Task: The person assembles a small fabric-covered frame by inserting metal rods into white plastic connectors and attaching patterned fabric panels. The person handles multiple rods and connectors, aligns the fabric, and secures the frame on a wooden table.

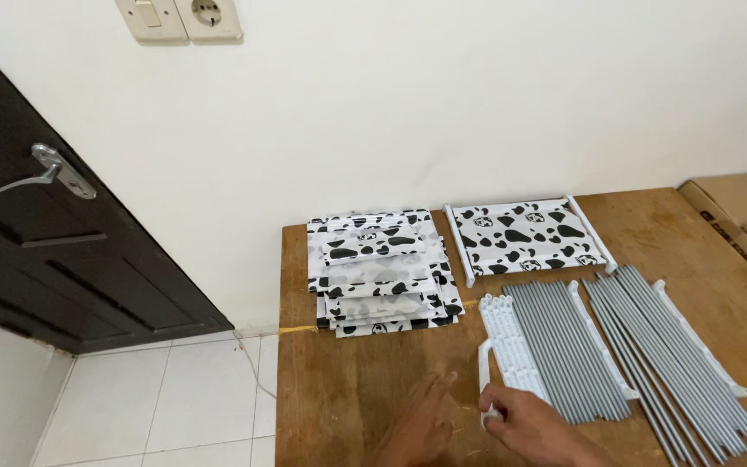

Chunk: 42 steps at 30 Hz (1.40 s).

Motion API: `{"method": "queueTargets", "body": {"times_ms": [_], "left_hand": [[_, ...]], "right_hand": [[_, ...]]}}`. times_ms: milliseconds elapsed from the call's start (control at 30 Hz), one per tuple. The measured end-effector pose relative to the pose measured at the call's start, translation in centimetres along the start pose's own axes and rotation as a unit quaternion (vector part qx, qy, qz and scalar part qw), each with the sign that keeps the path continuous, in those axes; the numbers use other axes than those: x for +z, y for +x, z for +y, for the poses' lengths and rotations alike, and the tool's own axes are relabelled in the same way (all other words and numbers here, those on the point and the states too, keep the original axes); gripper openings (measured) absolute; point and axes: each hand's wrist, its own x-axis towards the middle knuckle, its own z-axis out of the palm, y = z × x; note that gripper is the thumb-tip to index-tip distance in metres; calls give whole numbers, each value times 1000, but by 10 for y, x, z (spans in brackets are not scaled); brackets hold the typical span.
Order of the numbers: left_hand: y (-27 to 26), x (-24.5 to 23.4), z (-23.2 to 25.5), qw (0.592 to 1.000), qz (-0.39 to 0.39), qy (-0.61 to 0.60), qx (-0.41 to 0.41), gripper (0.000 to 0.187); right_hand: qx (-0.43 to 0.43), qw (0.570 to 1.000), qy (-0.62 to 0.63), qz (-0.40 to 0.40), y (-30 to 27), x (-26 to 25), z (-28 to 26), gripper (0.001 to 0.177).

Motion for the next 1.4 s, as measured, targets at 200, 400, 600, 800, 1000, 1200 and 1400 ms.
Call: {"method": "queueTargets", "body": {"times_ms": [200, 400, 600, 800, 1000, 1200, 1400], "left_hand": [[-18, -21, 27, 995, -87, -57, -2, 39], [-45, 3, -3, 940, -132, -286, -133, 31], [-58, 35, -54, 847, -96, -449, -267, 29], [-47, 35, -68, 809, 75, -493, -312, 28], [-44, 29, -65, 768, 147, -510, -357, 26], [-36, 23, -65, 779, 155, -498, -349, 27], [-18, 9, -55, 762, 173, -457, -425, 29]], "right_hand": [[22, 978, 204, 45, -6, -30, -37, 31], [47, 866, 486, 106, 26, -4, -31, 26], [70, 819, 560, 103, 56, 29, -24, 24], [84, 879, 468, 27, 54, 56, -27, 26], [69, 920, 384, -42, 55, 107, 20, 28], [-11, 933, 235, 271, 92, 90, 150, 22], [290, 875, -5, 389, 19, 16, 277, 37]]}}
